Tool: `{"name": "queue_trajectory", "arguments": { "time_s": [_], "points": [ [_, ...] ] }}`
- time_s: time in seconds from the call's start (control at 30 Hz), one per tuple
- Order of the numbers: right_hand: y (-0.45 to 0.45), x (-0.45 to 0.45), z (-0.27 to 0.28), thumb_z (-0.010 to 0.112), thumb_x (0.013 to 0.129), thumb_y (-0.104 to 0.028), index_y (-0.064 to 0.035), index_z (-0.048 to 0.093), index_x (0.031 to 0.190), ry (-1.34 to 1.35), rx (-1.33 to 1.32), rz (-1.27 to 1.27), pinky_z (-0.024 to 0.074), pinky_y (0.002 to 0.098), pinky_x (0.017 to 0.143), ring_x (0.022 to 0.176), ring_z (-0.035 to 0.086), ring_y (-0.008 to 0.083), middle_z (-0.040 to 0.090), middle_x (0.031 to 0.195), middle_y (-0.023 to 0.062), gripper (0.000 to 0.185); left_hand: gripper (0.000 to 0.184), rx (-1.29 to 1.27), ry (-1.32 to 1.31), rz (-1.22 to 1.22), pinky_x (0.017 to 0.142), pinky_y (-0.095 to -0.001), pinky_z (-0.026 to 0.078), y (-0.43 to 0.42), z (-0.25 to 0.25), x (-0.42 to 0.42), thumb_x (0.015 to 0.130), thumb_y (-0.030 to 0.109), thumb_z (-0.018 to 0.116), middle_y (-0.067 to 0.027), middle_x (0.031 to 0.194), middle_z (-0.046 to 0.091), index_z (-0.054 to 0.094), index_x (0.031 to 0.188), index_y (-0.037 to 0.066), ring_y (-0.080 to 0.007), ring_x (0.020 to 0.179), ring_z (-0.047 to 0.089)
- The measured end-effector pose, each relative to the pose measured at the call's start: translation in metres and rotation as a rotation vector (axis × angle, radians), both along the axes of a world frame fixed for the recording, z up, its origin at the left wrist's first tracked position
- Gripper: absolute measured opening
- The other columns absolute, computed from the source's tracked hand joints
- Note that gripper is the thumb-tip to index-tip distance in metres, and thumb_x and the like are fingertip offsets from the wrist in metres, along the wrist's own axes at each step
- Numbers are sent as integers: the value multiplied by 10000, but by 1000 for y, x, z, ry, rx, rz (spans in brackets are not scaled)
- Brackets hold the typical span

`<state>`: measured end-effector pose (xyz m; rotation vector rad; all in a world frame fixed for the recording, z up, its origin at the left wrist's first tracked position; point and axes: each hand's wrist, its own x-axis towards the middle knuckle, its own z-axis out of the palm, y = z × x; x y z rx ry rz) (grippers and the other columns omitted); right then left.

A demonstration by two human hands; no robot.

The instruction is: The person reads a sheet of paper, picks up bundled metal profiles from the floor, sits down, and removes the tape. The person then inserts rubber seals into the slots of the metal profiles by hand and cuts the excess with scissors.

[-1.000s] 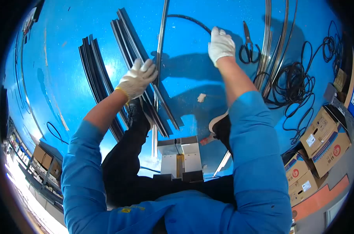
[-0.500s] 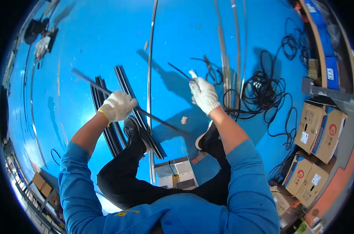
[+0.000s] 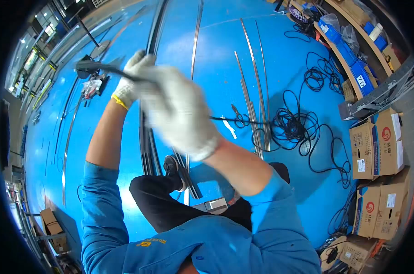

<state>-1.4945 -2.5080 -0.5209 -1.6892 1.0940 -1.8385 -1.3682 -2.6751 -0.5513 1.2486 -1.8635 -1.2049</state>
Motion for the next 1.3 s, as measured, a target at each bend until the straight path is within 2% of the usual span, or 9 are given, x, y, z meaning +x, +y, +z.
{"name": "queue_trajectory", "arguments": {
  "time_s": [0.07, 0.13, 0.27, 0.43, 0.57, 0.67, 1.07, 1.17, 1.3],
  "points": [
    [3, 24, 55, 629, 1025, -144, -5, 636, 1155, 14, -391, 25, 558, 336, 601, 709, 683, 203, 661, 845, 98, 190, 249, 87, 646, 11, 599, -397, 543, 87, 38, -8, 1021, 309, 561, -131, 830, 686, 582, 993, 62, -257, 674, 663],
    [3, 20, 85, 627, 1017, -114, -16, 640, 1127, 86, -583, -20, 532, 347, 602, 680, 675, 222, 653, 799, 101, 148, 229, 116, 973, 16, 561, -374, 538, 107, 37, -5, 1022, 297, 568, -110, 805, 668, 566, 985, 71, -226, 633, 645],
    [23, 0, 70, 623, 1026, -111, -27, 638, 1191, 205, -436, -64, 559, 331, 605, 698, 682, 192, 669, 845, 85, 185, 207, 109, 952, -45, 542, -385, 541, 77, -52, 8, 1006, 271, 610, -80, 765, 601, 503, 1010, 93, -210, 594, 610],
    [88, -22, -75, 594, 1068, -173, 8, 620, 1246, 102, 579, 68, 600, 293, 686, 732, 674, 110, 653, 854, 27, 256, 218, 128, 936, 259, 577, -445, 553, 76, 14, 30, 997, 248, 629, -76, 778, 611, 472, 1063, 111, -228, 617, 621],
    [123, -13, -157, 585, 1069, -155, 20, 599, 1325, 0, 508, 50, 601, 289, 721, 738, 680, 112, 643, 856, 25, 310, 209, 134, 1011, 338, 576, -435, 547, 63, 15, 37, 999, 246, 630, -81, 792, 628, 481, 1062, 114, -232, 621, 628],
    [134, -12, -162, 587, 1066, -138, 23, 587, 1362, -86, 455, 82, 589, 288, 700, 743, 684, 114, 649, 852, 35, 337, 206, 125, 1024, 383, 579, -436, 546, 70, 16, 33, 1002, 247, 628, -82, 791, 636, 485, 1069, 113, -238, 626, 634],
    [123, -15, -151, 606, 1037, -91, 18, 596, 1328, 231, 604, 5, 544, 300, 653, 716, 702, 146, 689, 845, 93, 312, 155, 132, 1062, 457, 626, -424, 541, 83, 13, 20, 997, 257, 649, -63, 787, 657, 554, 974, 136, -236, 660, 632],
    [118, -14, -178, 621, 1013, -78, 8, 618, 1265, 515, 389, -197, 553, 341, 658, 716, 717, 212, 697, 841, 104, 267, 163, 135, 1033, 469, 611, -414, 536, 87, 16, 16, 1001, 258, 636, -64, 780, 645, 535, 1002, 130, -225, 649, 626],
    [115, -13, -183, 628, 992, -64, -4, 628, 1223, 506, 290, -263, 556, 379, 669, 748, 722, 288, 696, 845, 131, 239, 202, 113, 942, 435, 589, -386, 520, 103, 4, 6, 1006, 271, 615, -57, 764, 612, 502, 1057, 112, -189, 628, 604]
  ]
}}
